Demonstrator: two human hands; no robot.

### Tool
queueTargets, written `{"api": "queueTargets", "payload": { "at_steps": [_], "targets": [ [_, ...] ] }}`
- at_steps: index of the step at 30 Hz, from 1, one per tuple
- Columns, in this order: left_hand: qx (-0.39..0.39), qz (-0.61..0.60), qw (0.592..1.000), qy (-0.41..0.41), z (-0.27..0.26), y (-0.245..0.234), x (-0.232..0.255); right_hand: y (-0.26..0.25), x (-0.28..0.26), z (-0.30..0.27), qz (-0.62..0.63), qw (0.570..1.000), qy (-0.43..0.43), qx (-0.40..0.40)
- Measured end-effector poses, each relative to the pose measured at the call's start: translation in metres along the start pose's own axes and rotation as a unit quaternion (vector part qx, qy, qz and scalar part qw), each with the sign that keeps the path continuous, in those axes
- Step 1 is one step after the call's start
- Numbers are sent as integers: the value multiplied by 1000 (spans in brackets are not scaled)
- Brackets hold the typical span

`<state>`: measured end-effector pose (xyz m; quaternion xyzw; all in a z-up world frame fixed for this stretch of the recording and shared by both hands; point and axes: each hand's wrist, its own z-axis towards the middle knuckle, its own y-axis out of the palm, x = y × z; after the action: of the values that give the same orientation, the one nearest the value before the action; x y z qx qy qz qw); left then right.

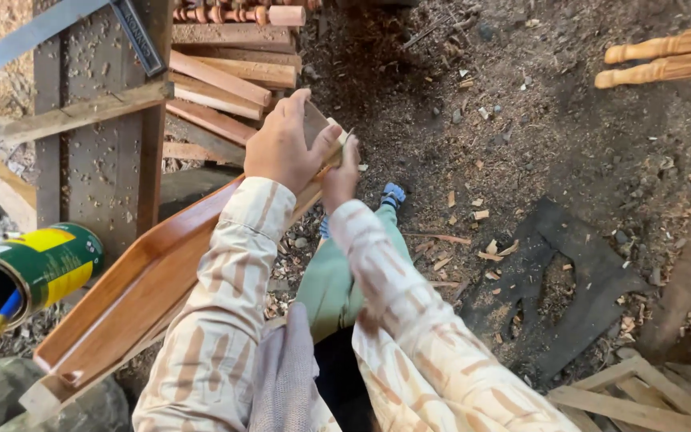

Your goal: The person sands a wooden chair backrest using a sanding block. They hold the chair with one hand and rub the sanding block along the edges and surfaces of the wood. The person repositions the chair multiple times to access different areas.

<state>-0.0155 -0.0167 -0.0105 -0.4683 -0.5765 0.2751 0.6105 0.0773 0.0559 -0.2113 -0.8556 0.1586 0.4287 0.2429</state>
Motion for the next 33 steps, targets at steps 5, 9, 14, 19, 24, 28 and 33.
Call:
{"api": "queueTargets", "payload": {
  "at_steps": [5,9,14,19,24,28,33],
  "targets": [
    [-22,-50,998,14,0,-16,6,3,-27,-49,16,999,-30,-28],
    [22,-58,998,27,2,16,-22,30,9,-21,388,917,46,-86],
    [54,-68,994,61,1,24,-34,25,-57,-68,483,858,-61,-161],
    [52,-81,995,31,5,38,-43,35,39,-2,497,838,-122,-189],
    [54,-71,996,14,4,48,-52,21,-68,-76,292,925,-192,-151],
    [30,45,998,-14,-32,-1,-33,47,-26,-35,606,765,-33,-216],
    [53,338,940,-13,-92,-49,-35,-2,-120,-105,198,955,-118,-188]
  ]
}}
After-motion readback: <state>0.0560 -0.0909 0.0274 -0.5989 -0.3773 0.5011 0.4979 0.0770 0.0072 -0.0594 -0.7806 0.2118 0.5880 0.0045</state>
